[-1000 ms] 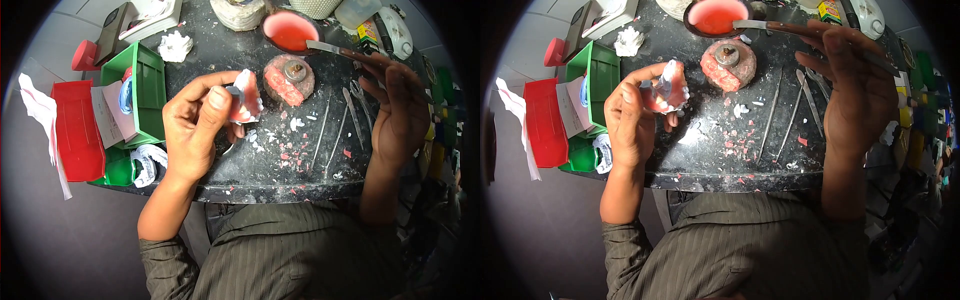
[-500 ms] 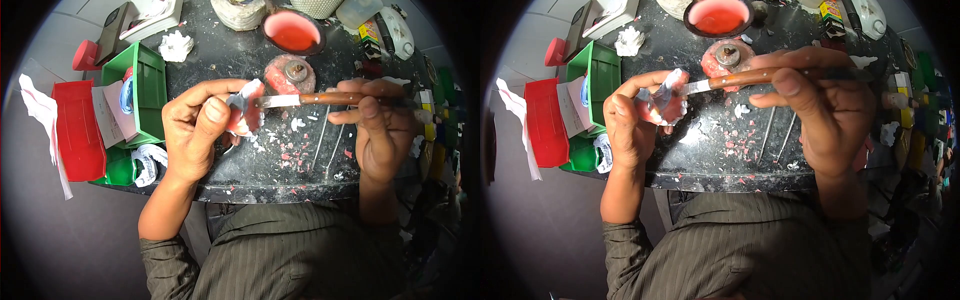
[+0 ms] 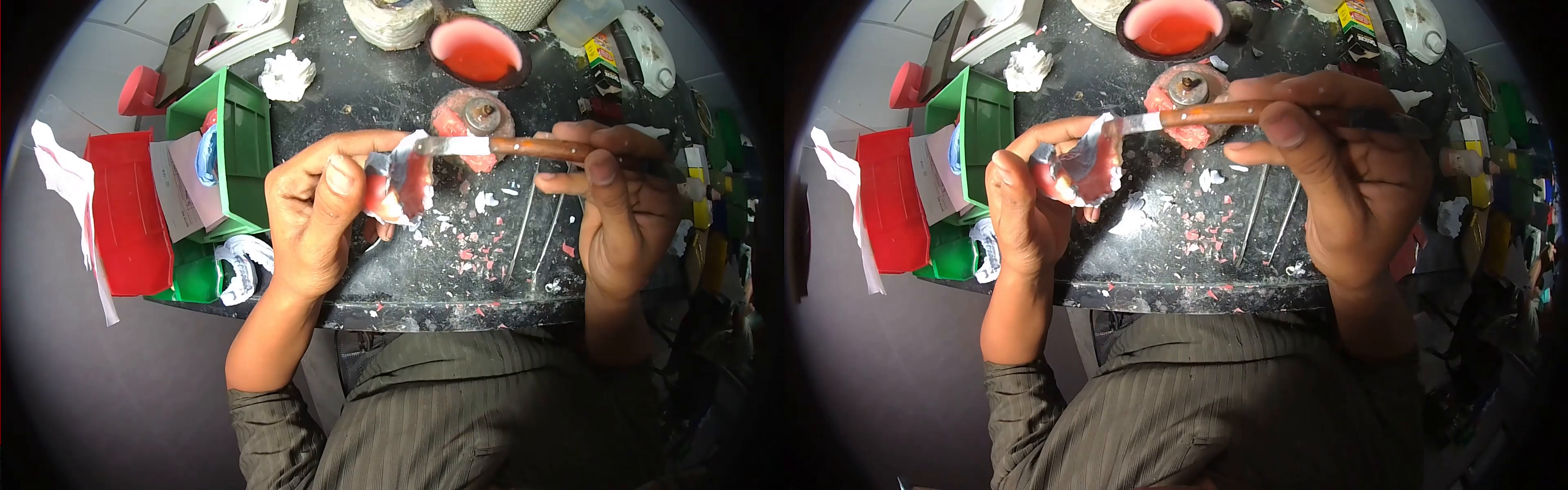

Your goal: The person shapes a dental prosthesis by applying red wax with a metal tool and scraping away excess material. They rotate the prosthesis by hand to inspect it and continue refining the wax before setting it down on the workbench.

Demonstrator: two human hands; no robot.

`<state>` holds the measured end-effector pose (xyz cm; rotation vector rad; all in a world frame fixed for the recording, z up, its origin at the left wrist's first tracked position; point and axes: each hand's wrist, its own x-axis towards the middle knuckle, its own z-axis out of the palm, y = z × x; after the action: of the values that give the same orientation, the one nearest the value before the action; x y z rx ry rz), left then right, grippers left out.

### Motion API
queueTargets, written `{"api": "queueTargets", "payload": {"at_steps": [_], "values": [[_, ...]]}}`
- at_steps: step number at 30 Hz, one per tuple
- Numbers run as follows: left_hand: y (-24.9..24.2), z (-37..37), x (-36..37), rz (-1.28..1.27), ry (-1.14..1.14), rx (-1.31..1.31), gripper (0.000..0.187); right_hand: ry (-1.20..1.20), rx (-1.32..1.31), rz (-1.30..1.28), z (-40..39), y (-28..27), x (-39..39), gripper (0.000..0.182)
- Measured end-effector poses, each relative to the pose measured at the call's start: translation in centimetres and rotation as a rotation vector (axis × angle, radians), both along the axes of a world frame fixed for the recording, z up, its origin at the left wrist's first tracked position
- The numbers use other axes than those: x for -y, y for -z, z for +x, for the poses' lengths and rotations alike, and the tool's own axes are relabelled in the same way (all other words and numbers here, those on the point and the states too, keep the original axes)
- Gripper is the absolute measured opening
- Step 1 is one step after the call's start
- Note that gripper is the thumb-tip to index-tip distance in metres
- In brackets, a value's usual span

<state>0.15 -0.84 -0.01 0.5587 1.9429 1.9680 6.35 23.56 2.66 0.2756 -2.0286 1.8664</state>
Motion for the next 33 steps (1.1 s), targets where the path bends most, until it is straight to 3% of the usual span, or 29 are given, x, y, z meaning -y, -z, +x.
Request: {"api": "queueTargets", "payload": {"at_steps": [5, 7, 10, 14, 16, 19, 23, 29, 31, 33], "values": [[-0.1, 0.0, 0.0, -0.012, 0.012, -0.014, 0.091, 0.024, 0.063, -0.062, 0.4, 0.2, 0.1, 0.027], [-0.1, 0.0, 0.3, -0.038, 0.012, -0.001, 0.091, 0.044, -0.045, 0.071, 0.0, 0.1, -0.1, 0.027], [-0.1, 0.0, -0.1, 0.008, -0.007, -0.01, 0.089, -0.004, 0.002, 0.126, 0.6, 0.5, -1.0, 0.03], [-0.1, 0.0, -0.1, 0.015, -0.01, -0.011, 0.088, -0.018, 0.016, 0.003, 0.1, -0.1, -0.4, 0.032], [-0.2, 0.2, -0.6, 0.236, -0.07, 0.098, 0.058, 0.045, 0.033, 0.026, 0.2, 0.0, -0.7, 0.032], [-0.3, 0.2, -0.8, 0.266, -0.072, 0.095, 0.06, -0.066, 0.132, -0.134, 0.5, -0.5, -0.5, 0.032], [0.0, 0.0, -0.3, 0.258, -0.029, 0.095, 0.06, 0.063, 0.049, -0.015, 0.3, 0.0, -1.0, 0.033], [0.1, -0.1, -0.2, 0.267, -0.02, 0.072, 0.06, -0.102, -0.062, -0.039, -0.1, 0.4, -2.2, 0.03], [0.1, -0.2, -0.2, 0.293, -0.012, 0.059, 0.061, 0.104, -0.125, -0.246, -0.5, 0.2, -2.2, 0.024], [0.0, -0.1, -0.4, 0.316, -0.014, 0.062, 0.06, 0.172, -0.157, -0.175, -0.9, 0.7, -2.9, 0.022]]}}
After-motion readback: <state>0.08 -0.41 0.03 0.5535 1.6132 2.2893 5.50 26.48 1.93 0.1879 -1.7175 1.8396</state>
